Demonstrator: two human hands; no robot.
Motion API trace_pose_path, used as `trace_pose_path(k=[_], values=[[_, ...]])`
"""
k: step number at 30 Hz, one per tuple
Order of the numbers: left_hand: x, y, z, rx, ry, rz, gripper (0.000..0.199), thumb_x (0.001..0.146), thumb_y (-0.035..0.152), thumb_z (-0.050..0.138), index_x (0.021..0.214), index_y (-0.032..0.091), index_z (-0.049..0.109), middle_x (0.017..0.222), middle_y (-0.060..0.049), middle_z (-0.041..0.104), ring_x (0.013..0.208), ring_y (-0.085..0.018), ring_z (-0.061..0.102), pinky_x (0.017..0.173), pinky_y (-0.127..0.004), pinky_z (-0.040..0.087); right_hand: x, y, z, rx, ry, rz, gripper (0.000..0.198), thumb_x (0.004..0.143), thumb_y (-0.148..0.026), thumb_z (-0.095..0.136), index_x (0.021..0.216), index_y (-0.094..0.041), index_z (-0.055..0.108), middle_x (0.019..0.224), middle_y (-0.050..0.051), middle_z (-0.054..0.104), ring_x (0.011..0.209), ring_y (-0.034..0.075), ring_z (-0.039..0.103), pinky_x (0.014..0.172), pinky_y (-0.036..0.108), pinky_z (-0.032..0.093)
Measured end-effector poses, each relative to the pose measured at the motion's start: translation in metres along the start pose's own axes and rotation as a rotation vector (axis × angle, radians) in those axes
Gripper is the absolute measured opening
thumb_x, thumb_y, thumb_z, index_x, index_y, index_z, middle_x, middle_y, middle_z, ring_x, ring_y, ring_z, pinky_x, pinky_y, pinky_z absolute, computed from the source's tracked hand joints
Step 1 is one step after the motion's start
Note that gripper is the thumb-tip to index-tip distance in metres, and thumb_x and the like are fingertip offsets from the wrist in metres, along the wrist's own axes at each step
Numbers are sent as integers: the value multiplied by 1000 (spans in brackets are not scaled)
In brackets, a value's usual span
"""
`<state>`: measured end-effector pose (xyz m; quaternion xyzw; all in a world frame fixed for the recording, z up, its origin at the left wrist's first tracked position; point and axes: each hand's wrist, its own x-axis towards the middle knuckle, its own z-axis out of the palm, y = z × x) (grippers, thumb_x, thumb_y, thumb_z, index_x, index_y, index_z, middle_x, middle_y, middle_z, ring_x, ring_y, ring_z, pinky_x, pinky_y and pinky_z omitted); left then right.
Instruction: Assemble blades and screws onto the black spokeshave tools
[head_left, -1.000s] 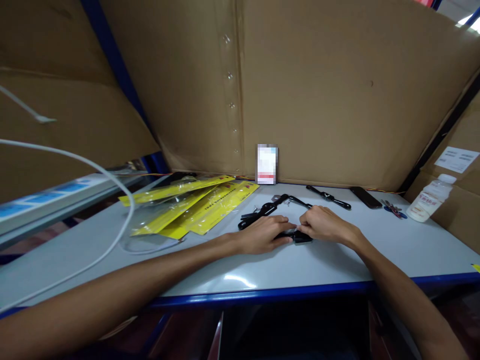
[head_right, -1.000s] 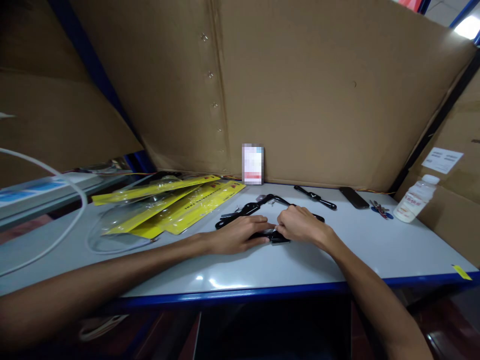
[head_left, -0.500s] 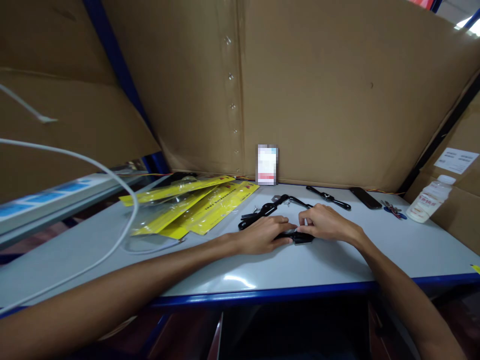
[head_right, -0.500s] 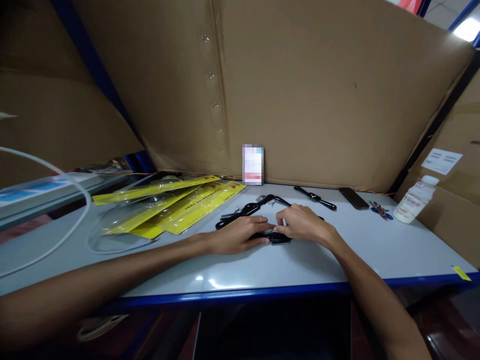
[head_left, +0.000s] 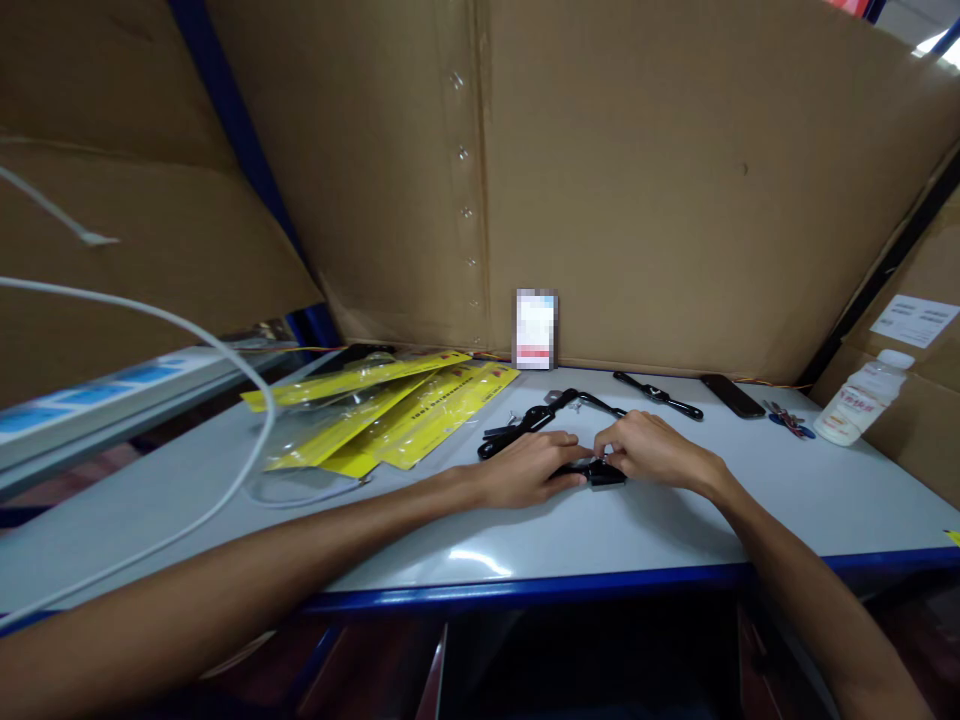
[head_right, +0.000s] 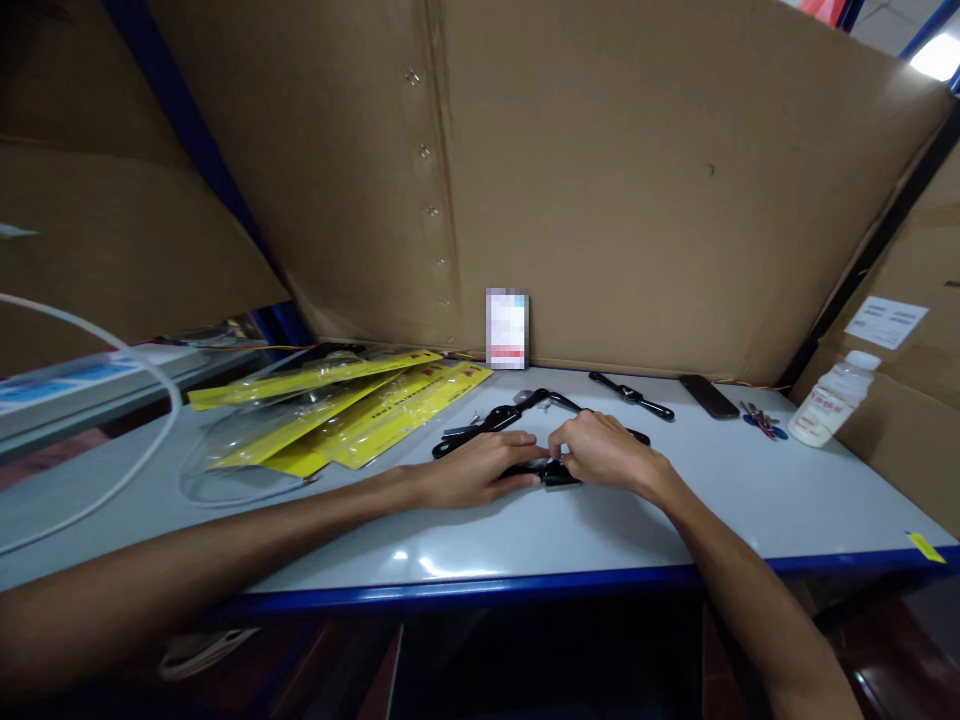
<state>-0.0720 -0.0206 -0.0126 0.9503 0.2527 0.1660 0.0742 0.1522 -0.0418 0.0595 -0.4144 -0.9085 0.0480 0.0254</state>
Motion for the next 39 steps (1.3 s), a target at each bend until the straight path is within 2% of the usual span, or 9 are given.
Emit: trace_pose_path(k=[4, 8, 11, 16, 22, 26, 30, 36, 39], values=[[0, 1, -1, 16, -4, 5, 29, 102, 36, 51, 121, 18, 64, 100, -8, 66, 91, -23, 65, 80, -33, 49, 0, 3, 1, 43, 10, -48, 33, 77, -2, 51, 87, -21, 76, 80, 3, 70, 72, 15, 55, 63, 26, 29], [1, 1, -1, 37, -22, -2, 29, 102, 35, 51, 122, 18, 63, 103, -8, 66, 93, -24, 65, 80, -33, 49, 0, 2, 0, 53, 28, -30, 21, 81, -10, 56, 84, -21, 74, 70, 1, 65, 64, 13, 47, 61, 27, 27], [1, 2, -1, 51, -38, -10, 28, 102, 35, 51, 121, 17, 64, 102, -8, 66, 93, -24, 65, 80, -33, 49, 1, 0, 2, 78, 25, -42, 23, 78, -6, 54, 81, -20, 72, 65, -1, 61, 60, 12, 43, 60, 26, 27], [2, 2, -1, 60, -44, -15, 28, 103, 35, 49, 115, 16, 66, 101, -9, 66, 91, -24, 65, 78, -33, 49, 3, 1, 5, 116, -25, -82, 18, 80, -6, 54, 73, -17, 67, 68, 0, 63, 61, 11, 47, 61, 25, 29], [1, 1, -2, 45, -32, -7, 32, 104, 33, 49, 129, 19, 62, 110, -10, 68, 99, -25, 66, 86, -35, 50, 1, -1, 4, 85, 12, 23, 38, 80, -4, 55, 114, -16, 67, 84, 5, 70, 73, 16, 56, 62, 25, 29], [1, 0, -1, 46, -25, -6, 33, 104, 33, 49, 130, 18, 62, 109, -9, 68, 98, -24, 66, 85, -34, 50, 1, -1, 4, 51, -14, 46, 32, 84, -8, 56, 110, -17, 73, 81, 6, 70, 76, 18, 58, 65, 27, 30], [1, 1, -1, 44, -18, -1, 32, 104, 34, 49, 129, 19, 62, 107, -9, 68, 97, -24, 66, 84, -34, 50, 2, 0, 6, 66, 20, 64, 38, 84, -9, 57, 117, -17, 72, 82, 5, 70, 82, 20, 59, 68, 27, 32], [1, 1, -1, 46, -19, 0, 31, 103, 34, 50, 128, 19, 62, 106, -8, 68, 96, -24, 66, 83, -33, 50, 1, -1, 2, 12, 4, 23, 36, 79, 1, 52, 93, -21, 76, 82, 4, 70, 76, 16, 57, 64, 26, 29], [1, 1, -1, 54, -11, 8, 30, 103, 34, 51, 124, 18, 64, 102, -8, 67, 92, -23, 66, 80, -32, 50, 2, -1, 0, 12, 19, -8, 41, 78, 4, 50, 93, -22, 77, 87, 4, 71, 79, 15, 58, 64, 26, 29]])
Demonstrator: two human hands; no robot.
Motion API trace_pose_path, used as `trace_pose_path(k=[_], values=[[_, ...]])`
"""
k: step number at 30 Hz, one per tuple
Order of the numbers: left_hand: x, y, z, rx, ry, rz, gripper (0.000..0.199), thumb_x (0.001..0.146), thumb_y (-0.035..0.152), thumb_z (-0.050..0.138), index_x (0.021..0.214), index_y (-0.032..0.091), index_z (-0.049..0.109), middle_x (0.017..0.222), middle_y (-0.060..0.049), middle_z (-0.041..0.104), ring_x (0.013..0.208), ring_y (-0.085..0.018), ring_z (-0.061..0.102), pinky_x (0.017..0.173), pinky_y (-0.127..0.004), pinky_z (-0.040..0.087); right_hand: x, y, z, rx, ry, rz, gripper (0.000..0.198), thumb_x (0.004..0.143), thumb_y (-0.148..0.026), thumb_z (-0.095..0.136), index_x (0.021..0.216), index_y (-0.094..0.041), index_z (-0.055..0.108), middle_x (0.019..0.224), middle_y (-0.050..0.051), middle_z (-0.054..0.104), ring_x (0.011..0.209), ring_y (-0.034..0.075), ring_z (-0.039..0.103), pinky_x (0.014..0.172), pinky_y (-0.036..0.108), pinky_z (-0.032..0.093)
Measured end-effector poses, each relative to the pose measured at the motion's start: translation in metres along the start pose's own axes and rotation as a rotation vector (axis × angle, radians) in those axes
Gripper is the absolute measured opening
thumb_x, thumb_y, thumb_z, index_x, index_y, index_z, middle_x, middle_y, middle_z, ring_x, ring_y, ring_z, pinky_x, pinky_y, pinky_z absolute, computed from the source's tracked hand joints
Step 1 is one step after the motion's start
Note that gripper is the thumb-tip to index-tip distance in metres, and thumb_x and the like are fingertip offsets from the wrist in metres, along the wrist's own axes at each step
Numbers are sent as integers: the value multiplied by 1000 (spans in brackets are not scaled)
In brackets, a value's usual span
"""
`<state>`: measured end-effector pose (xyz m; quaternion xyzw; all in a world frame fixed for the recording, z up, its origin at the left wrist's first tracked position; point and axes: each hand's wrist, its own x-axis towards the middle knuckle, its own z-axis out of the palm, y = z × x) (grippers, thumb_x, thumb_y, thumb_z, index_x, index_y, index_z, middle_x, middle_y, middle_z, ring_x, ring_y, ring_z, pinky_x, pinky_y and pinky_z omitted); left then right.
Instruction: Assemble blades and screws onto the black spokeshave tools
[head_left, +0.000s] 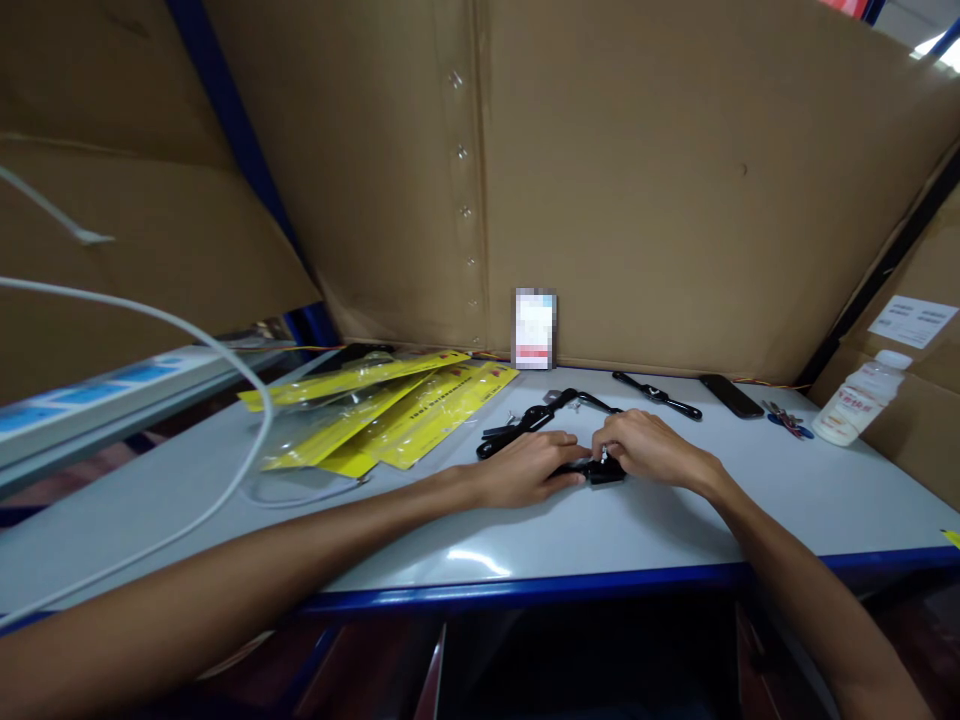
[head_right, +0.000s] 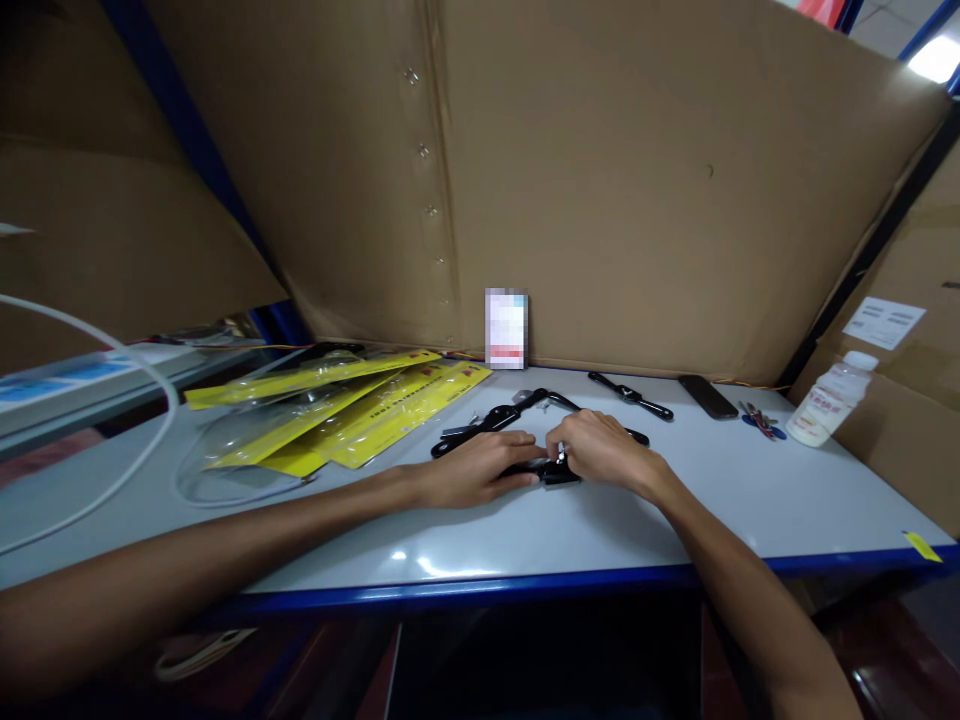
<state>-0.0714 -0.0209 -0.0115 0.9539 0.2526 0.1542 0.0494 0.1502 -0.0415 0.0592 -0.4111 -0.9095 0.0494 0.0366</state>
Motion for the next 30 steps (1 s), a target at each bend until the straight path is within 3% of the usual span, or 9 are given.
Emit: trace_pose_path(k=[3, 6, 8, 11, 16, 19, 22, 25, 30], values=[[0, 0, 1, 3, 10, 0, 31, 103, 34, 50, 126, 18, 63, 105, -8, 68, 94, -23, 66, 81, -33, 50, 0, 1, 0, -5, 52, 48, 35, 84, -2, 52, 98, -22, 76, 90, 4, 72, 79, 16, 58, 63, 26, 28], [0, -1, 1, 6, 10, 1, 31, 103, 34, 50, 125, 17, 64, 105, -9, 67, 94, -23, 66, 81, -33, 50, 0, 2, 1, -30, 76, 139, 15, 92, -25, 60, 91, -20, 75, 85, 5, 72, 74, 17, 57, 61, 28, 26], [0, -2, 2, 7, 2, -1, 30, 103, 35, 49, 122, 17, 65, 103, -9, 67, 93, -23, 66, 80, -33, 50, 0, 1, 1, -44, 46, 164, 17, 90, -34, 66, 89, -19, 74, 82, 5, 71, 72, 17, 56, 60, 28, 25], [0, -2, 2, 2, -13, -10, 31, 104, 35, 49, 125, 18, 64, 104, -8, 67, 94, -24, 66, 81, -33, 49, 0, 0, 0, -56, 3, 152, 12, 85, -19, 65, 91, -21, 75, 81, 4, 71, 72, 16, 56, 60, 28, 25], [0, 0, 1, -2, -16, -14, 31, 103, 34, 50, 125, 18, 64, 105, -8, 67, 95, -23, 66, 81, -33, 49, 0, 1, 1, -37, 4, 61, 32, 79, -1, 53, 86, -22, 76, 83, 3, 72, 76, 16, 58, 61, 27, 26], [0, 0, 0, 2, -16, -18, 33, 103, 34, 50, 129, 18, 62, 106, -9, 67, 96, -24, 66, 83, -34, 49, 0, 2, 1, -46, 27, 73, 31, 85, -5, 54, 95, -23, 76, 85, 3, 72, 77, 16, 59, 61, 27, 26], [0, -1, 1, 14, -9, -13, 32, 103, 34, 50, 127, 17, 63, 106, -9, 67, 96, -24, 66, 82, -34, 49, 0, 1, 0, -78, 63, 156, 16, 94, -27, 59, 92, -21, 75, 84, 4, 72, 73, 16, 57, 59, 28, 25], [0, 0, 0, 6, -10, -3, 30, 104, 34, 49, 122, 16, 65, 103, -9, 67, 94, -24, 65, 81, -33, 49, 0, -1, -2, -103, 31, 217, 26, 91, -45, 67, 85, -20, 74, 82, 5, 71, 73, 18, 57, 59, 28, 25], [1, 2, -2, -13, -27, -15, 32, 104, 34, 49, 128, 17, 63, 105, -9, 67, 96, -25, 66, 83, -34, 50, 0, -4, -3, -83, -15, 200, 8, 86, -24, 68, 88, -20, 75, 84, 4, 72, 77, 17, 58, 60, 28, 25]])
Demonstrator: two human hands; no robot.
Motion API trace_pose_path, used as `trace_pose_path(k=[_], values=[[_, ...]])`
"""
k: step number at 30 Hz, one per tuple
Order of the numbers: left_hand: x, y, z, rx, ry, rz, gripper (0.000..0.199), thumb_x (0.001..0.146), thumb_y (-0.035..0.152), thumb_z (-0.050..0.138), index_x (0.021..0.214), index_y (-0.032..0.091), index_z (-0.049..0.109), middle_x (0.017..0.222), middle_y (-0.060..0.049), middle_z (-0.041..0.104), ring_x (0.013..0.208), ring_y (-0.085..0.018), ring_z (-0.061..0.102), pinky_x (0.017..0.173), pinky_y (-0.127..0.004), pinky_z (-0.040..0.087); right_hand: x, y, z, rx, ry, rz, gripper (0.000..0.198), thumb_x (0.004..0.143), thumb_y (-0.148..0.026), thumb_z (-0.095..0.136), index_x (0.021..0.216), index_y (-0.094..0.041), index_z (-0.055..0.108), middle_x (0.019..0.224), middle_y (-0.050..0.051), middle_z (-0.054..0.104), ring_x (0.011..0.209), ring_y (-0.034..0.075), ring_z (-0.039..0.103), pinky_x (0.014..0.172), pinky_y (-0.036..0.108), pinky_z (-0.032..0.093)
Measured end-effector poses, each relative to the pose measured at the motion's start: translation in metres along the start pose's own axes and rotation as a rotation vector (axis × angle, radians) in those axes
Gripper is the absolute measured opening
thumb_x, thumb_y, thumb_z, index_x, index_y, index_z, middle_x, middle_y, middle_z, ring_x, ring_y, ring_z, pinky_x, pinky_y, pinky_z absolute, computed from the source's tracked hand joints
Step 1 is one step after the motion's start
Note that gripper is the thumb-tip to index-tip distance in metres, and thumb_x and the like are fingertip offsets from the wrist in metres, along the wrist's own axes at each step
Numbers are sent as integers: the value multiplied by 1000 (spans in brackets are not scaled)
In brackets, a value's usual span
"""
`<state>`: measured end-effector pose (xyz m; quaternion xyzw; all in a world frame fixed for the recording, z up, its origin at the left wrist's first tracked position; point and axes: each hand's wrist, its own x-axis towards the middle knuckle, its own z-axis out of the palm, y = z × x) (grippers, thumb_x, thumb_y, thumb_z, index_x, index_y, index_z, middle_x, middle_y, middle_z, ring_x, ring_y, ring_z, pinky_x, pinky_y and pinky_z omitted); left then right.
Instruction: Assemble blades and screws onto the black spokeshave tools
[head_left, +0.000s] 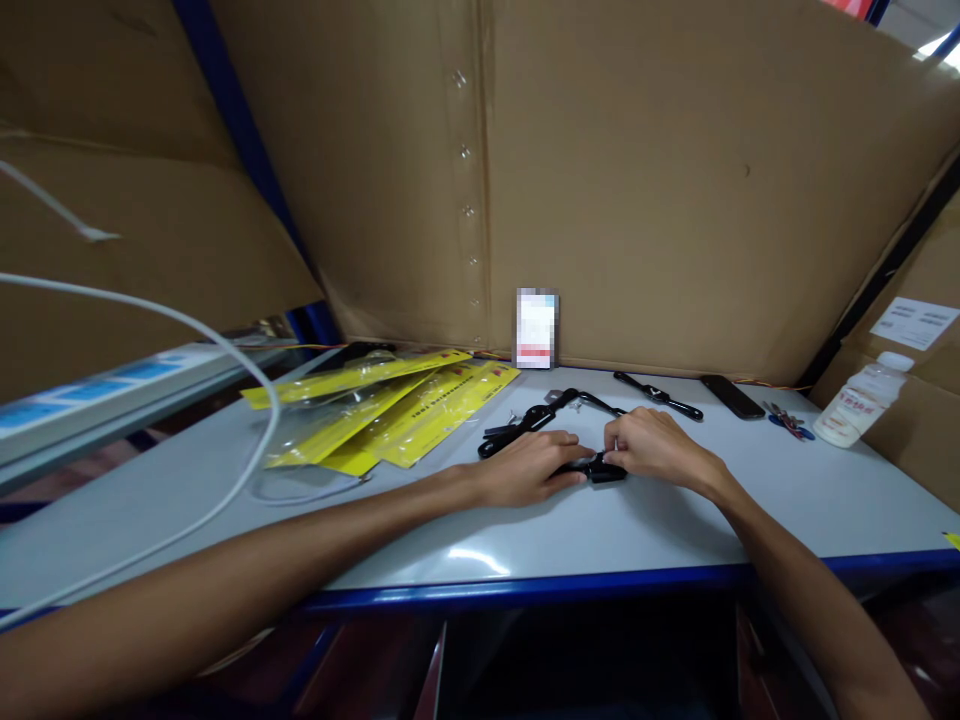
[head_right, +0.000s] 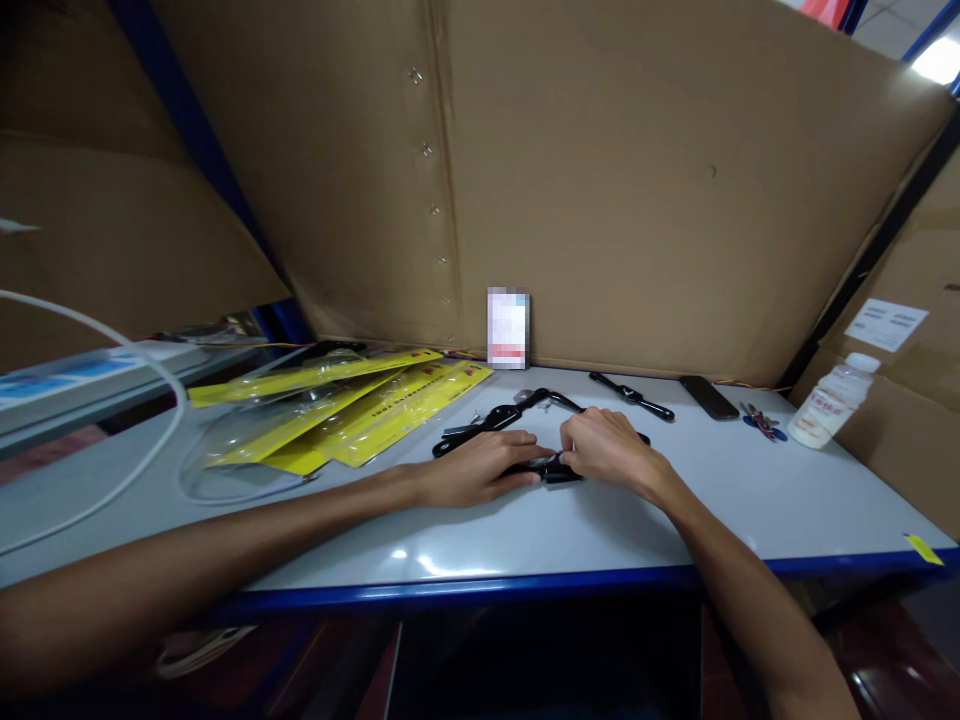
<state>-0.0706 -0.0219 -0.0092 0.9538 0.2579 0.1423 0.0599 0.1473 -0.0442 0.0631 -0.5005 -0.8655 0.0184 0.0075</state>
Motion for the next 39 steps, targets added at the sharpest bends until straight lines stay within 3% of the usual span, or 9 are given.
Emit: trace_pose_path(k=[6, 13, 22, 32, 39], values=[[0, -2, 2, -5, 16, -1, 30, 103, 33, 49, 126, 18, 64, 108, -9, 68, 98, -25, 66, 84, -34, 50, 1, 4, 6, 44, 22, -183, 23, 81, -4, 56, 82, -20, 72, 77, 2, 68, 71, 14, 53, 61, 27, 25], [0, -1, 1, 19, 16, 3, 31, 103, 34, 49, 125, 17, 64, 104, -9, 67, 94, -24, 66, 80, -32, 49, 2, 6, 9, 33, 65, -222, 15, 88, -15, 62, 87, -22, 75, 85, 3, 66, 76, 16, 53, 62, 28, 24], [0, -3, 3, 6, 28, 14, 29, 103, 33, 50, 122, 16, 64, 104, -9, 67, 94, -24, 65, 81, -33, 49, 4, 7, 11, 63, 81, -257, 24, 86, -6, 55, 79, -20, 73, 81, 3, 62, 74, 14, 51, 63, 28, 24], [-1, -3, 3, -22, 28, 16, 32, 104, 35, 46, 126, 18, 64, 108, -10, 69, 97, -24, 66, 85, -34, 50, 10, -4, 15, 134, 53, -114, 27, 84, 0, 52, 94, -15, 73, 75, 4, 68, 73, 16, 54, 66, 25, 30], [-1, -4, 4, -35, 41, 13, 34, 104, 35, 48, 129, 20, 63, 108, -10, 68, 96, -24, 66, 84, -34, 50, 10, 4, 19, 119, 55, -89, 27, 82, -1, 51, 90, -16, 72, 78, 5, 67, 73, 16, 52, 63, 25, 28]])
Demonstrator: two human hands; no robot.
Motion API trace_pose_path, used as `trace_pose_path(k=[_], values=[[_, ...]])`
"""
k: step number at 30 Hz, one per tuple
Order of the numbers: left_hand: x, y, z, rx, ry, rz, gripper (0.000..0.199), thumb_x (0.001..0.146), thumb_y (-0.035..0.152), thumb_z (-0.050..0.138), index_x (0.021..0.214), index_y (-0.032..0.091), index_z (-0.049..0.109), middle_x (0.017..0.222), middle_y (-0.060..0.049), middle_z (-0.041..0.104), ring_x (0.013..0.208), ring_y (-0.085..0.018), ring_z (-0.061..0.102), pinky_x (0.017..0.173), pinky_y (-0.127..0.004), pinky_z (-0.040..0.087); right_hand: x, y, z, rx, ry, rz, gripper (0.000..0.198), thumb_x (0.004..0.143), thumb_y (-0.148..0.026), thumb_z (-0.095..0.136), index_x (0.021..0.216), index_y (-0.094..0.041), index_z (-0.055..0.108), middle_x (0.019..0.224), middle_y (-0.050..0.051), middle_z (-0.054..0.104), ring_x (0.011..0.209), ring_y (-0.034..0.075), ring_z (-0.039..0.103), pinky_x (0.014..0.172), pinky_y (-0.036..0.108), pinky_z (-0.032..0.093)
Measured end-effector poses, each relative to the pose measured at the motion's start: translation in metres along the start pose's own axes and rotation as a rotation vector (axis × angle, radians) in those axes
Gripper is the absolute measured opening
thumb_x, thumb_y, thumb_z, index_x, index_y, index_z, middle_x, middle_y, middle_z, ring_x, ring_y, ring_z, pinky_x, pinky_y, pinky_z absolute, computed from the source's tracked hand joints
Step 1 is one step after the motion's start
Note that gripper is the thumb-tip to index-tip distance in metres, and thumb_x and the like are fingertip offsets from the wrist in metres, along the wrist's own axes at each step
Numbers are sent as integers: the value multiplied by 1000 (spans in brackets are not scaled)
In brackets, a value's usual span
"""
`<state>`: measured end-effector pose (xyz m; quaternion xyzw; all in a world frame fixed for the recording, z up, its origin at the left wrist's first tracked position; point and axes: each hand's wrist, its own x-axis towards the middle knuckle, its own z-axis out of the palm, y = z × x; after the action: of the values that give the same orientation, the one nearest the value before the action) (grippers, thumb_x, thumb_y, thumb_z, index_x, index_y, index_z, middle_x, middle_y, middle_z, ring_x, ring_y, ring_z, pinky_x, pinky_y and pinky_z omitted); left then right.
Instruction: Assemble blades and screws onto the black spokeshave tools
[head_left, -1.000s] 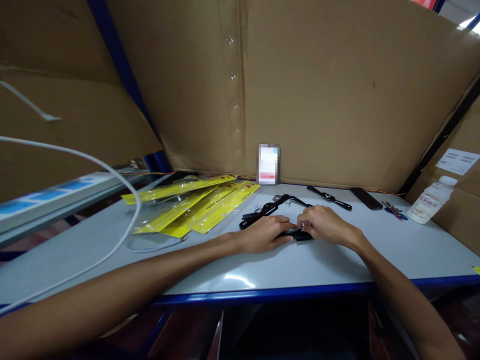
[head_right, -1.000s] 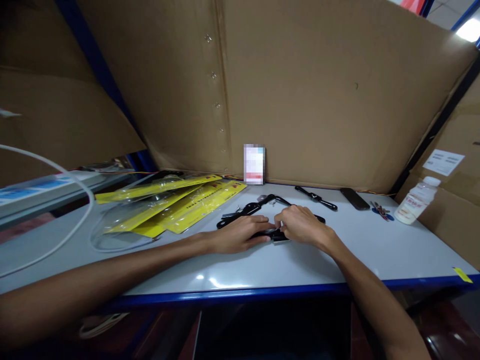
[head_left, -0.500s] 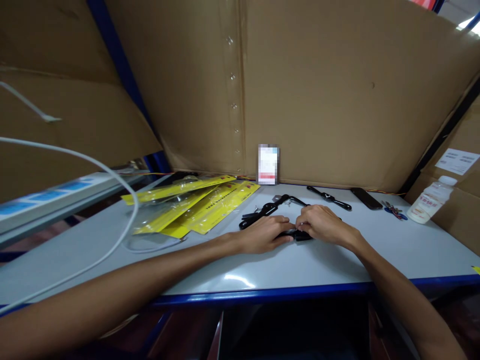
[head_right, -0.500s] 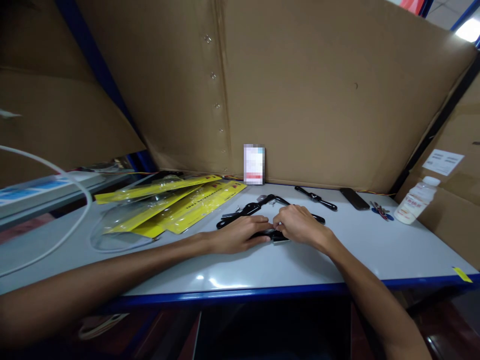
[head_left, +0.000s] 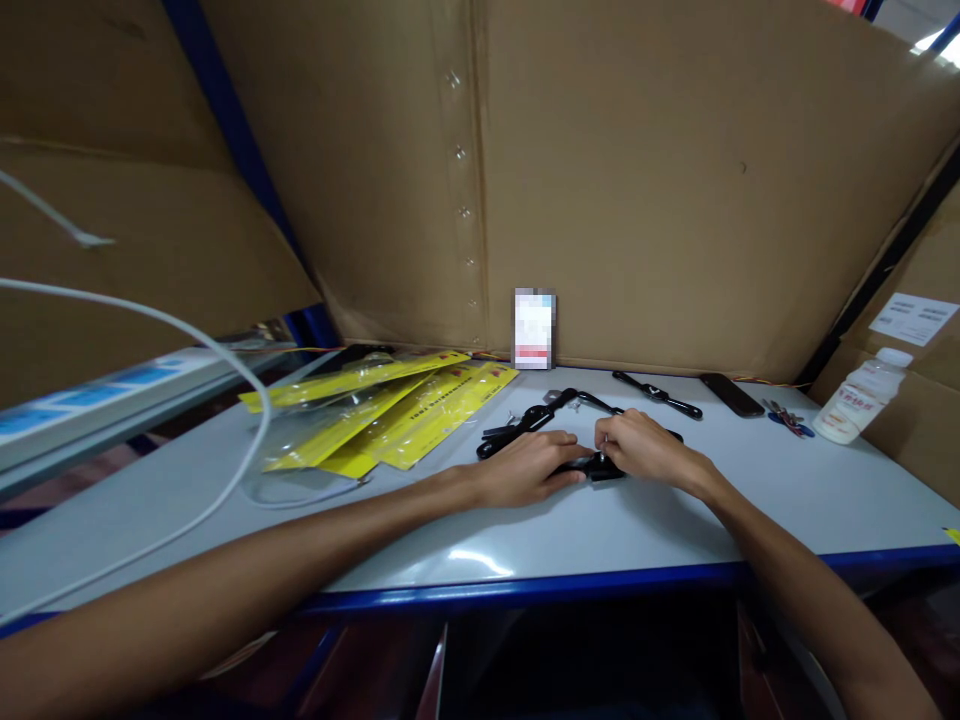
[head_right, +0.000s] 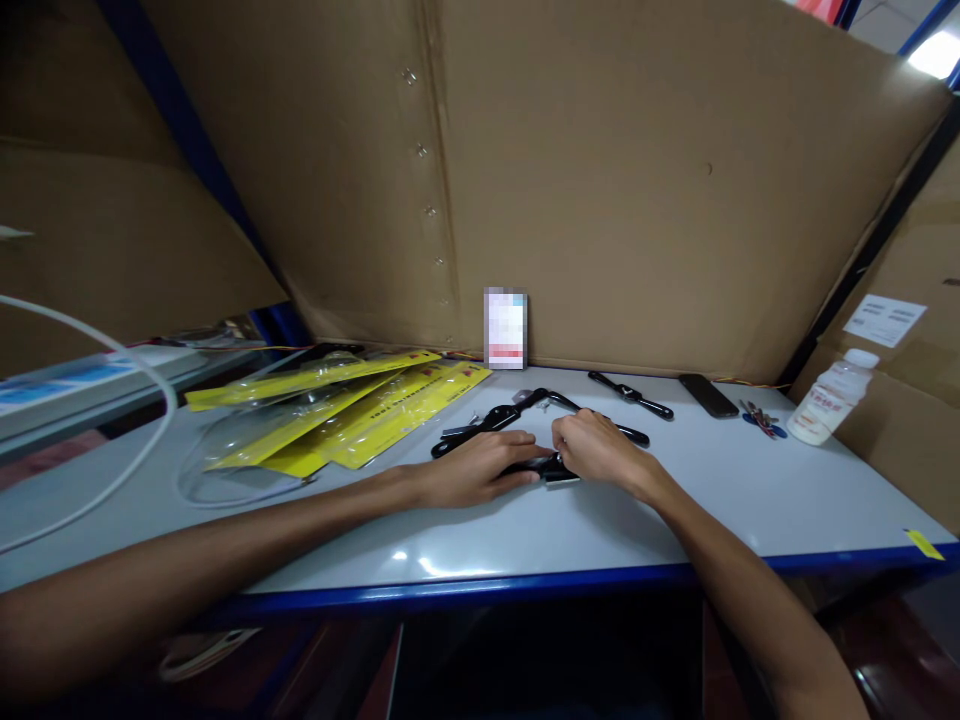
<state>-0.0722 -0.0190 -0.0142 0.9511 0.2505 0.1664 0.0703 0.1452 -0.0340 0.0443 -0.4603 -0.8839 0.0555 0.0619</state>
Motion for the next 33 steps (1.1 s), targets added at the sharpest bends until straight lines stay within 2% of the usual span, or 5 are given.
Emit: trace_pose_path(k=[16, 22, 28, 31, 33], values=[[1, 2, -2, 30, -18, -2, 35, 103, 35, 49, 130, 19, 63, 106, -10, 67, 95, -24, 66, 82, -34, 50, -8, -4, -10, -105, -37, -49, 23, 83, -5, 54, 80, -17, 73, 72, 6, 67, 66, 16, 53, 60, 28, 26], [1, 3, -3, 40, -38, -23, 32, 103, 36, 50, 126, 17, 63, 105, -9, 67, 94, -24, 66, 81, -33, 50, -9, -6, -12, -60, 14, -89, 12, 86, -19, 66, 93, -21, 76, 92, 7, 72, 83, 19, 59, 64, 27, 29], [0, 4, -4, 34, -41, -21, 33, 103, 34, 51, 129, 18, 62, 109, -10, 68, 98, -25, 66, 84, -34, 50, -3, -6, -4, 3, 32, -44, 31, 80, -2, 55, 94, -19, 75, 76, 4, 70, 74, 17, 58, 63, 26, 30], [0, 4, -4, 45, -42, -17, 33, 103, 34, 51, 129, 17, 62, 107, -10, 67, 96, -25, 66, 83, -33, 49, -1, -6, -5, 101, -6, -28, 29, 79, 0, 54, 94, -16, 74, 70, 2, 68, 70, 15, 56, 66, 25, 33], [0, 4, -4, 44, -37, -14, 32, 103, 33, 51, 128, 18, 62, 106, -9, 67, 95, -24, 66, 82, -32, 49, -2, -6, -9, 166, -28, 1, 31, 82, -1, 53, 101, -15, 73, 66, 1, 67, 68, 15, 56, 66, 24, 34]])
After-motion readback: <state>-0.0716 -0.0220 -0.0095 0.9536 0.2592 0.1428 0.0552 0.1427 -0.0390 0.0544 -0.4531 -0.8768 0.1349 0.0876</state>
